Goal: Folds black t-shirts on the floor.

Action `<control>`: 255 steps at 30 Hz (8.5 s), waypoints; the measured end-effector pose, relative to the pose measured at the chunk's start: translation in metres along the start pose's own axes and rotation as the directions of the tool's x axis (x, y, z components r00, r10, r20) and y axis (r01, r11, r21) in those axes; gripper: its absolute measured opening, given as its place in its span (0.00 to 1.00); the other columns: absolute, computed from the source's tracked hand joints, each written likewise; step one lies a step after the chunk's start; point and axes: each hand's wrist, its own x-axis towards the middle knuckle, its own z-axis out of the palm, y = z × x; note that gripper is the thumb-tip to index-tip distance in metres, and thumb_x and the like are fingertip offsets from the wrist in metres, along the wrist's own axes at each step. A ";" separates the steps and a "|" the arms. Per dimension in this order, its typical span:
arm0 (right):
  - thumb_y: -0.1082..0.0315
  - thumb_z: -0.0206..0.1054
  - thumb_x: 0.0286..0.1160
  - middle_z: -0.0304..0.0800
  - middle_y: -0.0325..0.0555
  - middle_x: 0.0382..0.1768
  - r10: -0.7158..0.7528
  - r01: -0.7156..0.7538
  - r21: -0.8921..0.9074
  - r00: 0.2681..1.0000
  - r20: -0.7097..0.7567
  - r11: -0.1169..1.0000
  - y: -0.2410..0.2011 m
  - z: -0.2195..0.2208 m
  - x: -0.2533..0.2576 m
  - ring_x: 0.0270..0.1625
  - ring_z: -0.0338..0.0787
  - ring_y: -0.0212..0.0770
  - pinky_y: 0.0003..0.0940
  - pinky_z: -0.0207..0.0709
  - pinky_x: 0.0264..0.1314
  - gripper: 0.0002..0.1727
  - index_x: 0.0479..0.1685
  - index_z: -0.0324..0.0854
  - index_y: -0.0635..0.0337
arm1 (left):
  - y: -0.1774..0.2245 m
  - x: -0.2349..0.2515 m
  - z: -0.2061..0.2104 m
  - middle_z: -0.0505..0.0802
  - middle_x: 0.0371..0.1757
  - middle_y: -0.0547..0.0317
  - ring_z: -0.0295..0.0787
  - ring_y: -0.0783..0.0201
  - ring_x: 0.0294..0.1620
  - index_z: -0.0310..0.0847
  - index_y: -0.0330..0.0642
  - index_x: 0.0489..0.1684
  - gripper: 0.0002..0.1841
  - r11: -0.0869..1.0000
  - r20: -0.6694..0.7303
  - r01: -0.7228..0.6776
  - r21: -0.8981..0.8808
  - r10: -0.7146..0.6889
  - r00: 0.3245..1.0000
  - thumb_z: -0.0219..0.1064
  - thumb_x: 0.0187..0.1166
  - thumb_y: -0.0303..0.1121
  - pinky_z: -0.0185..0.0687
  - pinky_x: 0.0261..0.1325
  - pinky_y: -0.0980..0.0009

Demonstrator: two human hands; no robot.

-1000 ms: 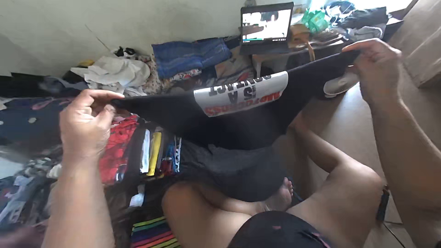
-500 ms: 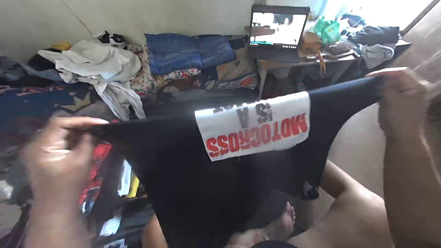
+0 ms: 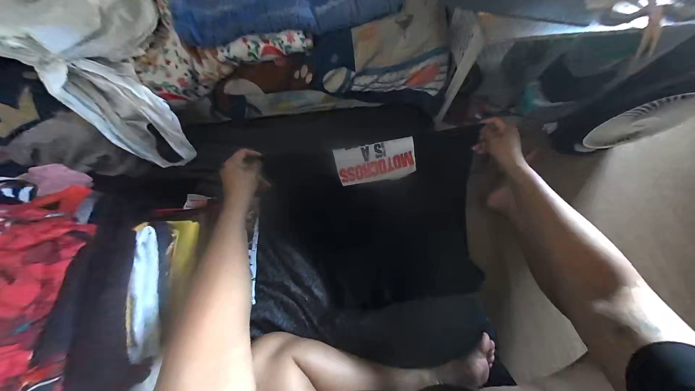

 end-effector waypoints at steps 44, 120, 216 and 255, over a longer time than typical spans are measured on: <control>0.81 0.63 0.69 0.89 0.62 0.58 -0.441 0.430 -0.352 0.896 0.052 0.831 0.177 0.075 -0.232 0.63 0.87 0.67 0.62 0.78 0.65 0.19 0.55 0.90 0.58 | -0.050 -0.248 0.010 0.88 0.61 0.30 0.82 0.34 0.69 0.84 0.29 0.58 0.18 0.799 0.616 -0.240 0.552 -0.195 0.763 0.65 0.86 0.38 0.71 0.73 0.36; 0.55 0.61 0.89 0.83 0.66 0.70 0.048 -0.041 -0.103 0.996 0.073 0.994 0.106 0.035 -0.023 0.72 0.83 0.66 0.65 0.73 0.75 0.27 0.80 0.72 0.62 | -0.048 -0.084 0.041 0.78 0.77 0.30 0.79 0.38 0.74 0.63 0.33 0.85 0.31 0.931 0.064 0.322 -0.170 -0.316 0.947 0.54 0.93 0.49 0.75 0.73 0.42; 0.57 0.63 0.87 0.90 0.23 0.48 -0.792 0.778 0.325 0.598 -0.124 0.537 -0.014 -0.107 -0.258 0.51 0.87 0.20 0.18 0.83 0.56 0.10 0.54 0.89 0.44 | 0.102 -0.322 -0.077 0.89 0.55 0.72 0.85 0.87 0.42 0.81 0.51 0.56 0.13 0.615 0.035 -0.738 -0.278 0.775 0.632 0.56 0.92 0.47 0.82 0.43 0.88; 0.64 0.65 0.85 0.90 0.60 0.63 -0.160 0.321 -0.134 0.739 0.655 0.937 0.157 0.008 -0.229 0.68 0.88 0.55 0.54 0.73 0.78 0.18 0.64 0.87 0.65 | 0.020 -0.341 0.061 0.91 0.59 0.37 0.83 0.35 0.68 0.81 0.37 0.69 0.16 0.705 0.802 -0.582 0.405 0.032 0.596 0.55 0.89 0.31 0.72 0.74 0.41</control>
